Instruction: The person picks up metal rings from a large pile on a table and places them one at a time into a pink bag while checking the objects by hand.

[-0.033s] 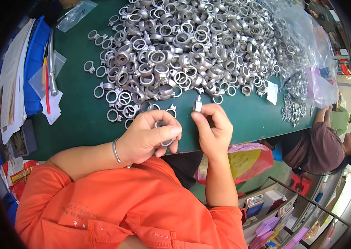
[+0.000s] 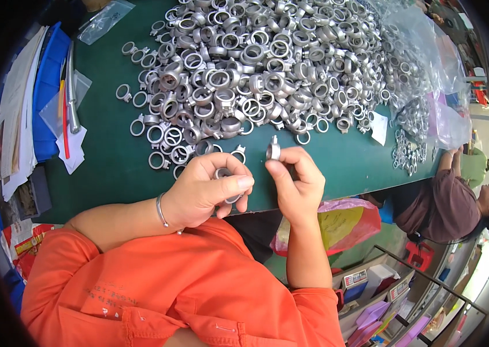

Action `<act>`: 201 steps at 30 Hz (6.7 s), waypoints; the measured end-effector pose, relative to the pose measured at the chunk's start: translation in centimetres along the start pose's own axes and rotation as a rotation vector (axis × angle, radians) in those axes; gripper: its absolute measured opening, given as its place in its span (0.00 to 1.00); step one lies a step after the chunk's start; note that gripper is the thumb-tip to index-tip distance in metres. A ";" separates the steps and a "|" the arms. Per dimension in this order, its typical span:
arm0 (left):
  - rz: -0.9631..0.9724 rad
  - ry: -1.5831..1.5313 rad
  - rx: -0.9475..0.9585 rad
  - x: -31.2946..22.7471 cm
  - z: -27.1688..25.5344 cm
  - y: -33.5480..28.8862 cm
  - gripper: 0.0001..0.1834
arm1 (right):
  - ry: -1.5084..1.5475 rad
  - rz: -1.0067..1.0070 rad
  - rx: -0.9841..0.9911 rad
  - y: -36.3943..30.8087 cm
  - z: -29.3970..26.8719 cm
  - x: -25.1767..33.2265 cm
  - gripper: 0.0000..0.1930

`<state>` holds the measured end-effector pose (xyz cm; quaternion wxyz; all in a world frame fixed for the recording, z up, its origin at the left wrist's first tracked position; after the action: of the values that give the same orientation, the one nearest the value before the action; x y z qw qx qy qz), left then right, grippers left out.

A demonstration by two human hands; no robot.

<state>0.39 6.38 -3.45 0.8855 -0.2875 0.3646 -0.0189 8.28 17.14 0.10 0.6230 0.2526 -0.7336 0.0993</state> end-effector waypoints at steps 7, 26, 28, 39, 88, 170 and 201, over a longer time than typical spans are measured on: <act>0.279 0.215 -0.051 -2.2 -0.1 -0.3 0.06 | -0.201 -0.599 0.199 -2.2 1.7 5.9 0.08; 0.638 0.374 -0.226 -3.7 -0.7 -1.2 0.11 | 0.694 0.102 0.177 -1.6 1.4 2.2 0.15; 0.624 0.333 -0.205 -3.7 -0.8 -1.3 0.12 | 0.747 0.101 0.205 -1.8 1.4 2.1 0.14; 1.358 1.196 -0.082 -7.2 4.9 -5.7 0.15 | 1.369 1.025 0.128 -6.2 7.5 -1.7 0.16; 0.598 0.486 -0.121 -3.5 0.4 -1.0 0.05 | -0.009 0.183 0.211 -2.4 0.2 0.6 0.04; 0.137 0.097 -0.025 -1.0 0.2 0.2 0.14 | 0.042 -0.508 0.014 -3.9 0.5 5.9 0.16; 0.731 0.534 -0.105 -4.3 0.7 -1.6 0.06 | 0.488 0.186 0.102 -2.5 1.7 0.5 0.17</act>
<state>-2.07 6.44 0.52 0.6931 -0.1694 0.6583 0.2399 8.00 14.05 -0.23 0.7563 0.1836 -0.5757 0.2507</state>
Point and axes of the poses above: each hand's wrist, its own y-axis towards the middle knuckle, its own z-axis out of the palm, x = y × z, the point moved 9 cm from there along y, towards the middle knuckle, and after that the axes turned 11 degrees about -x, right-handed, at the moved point
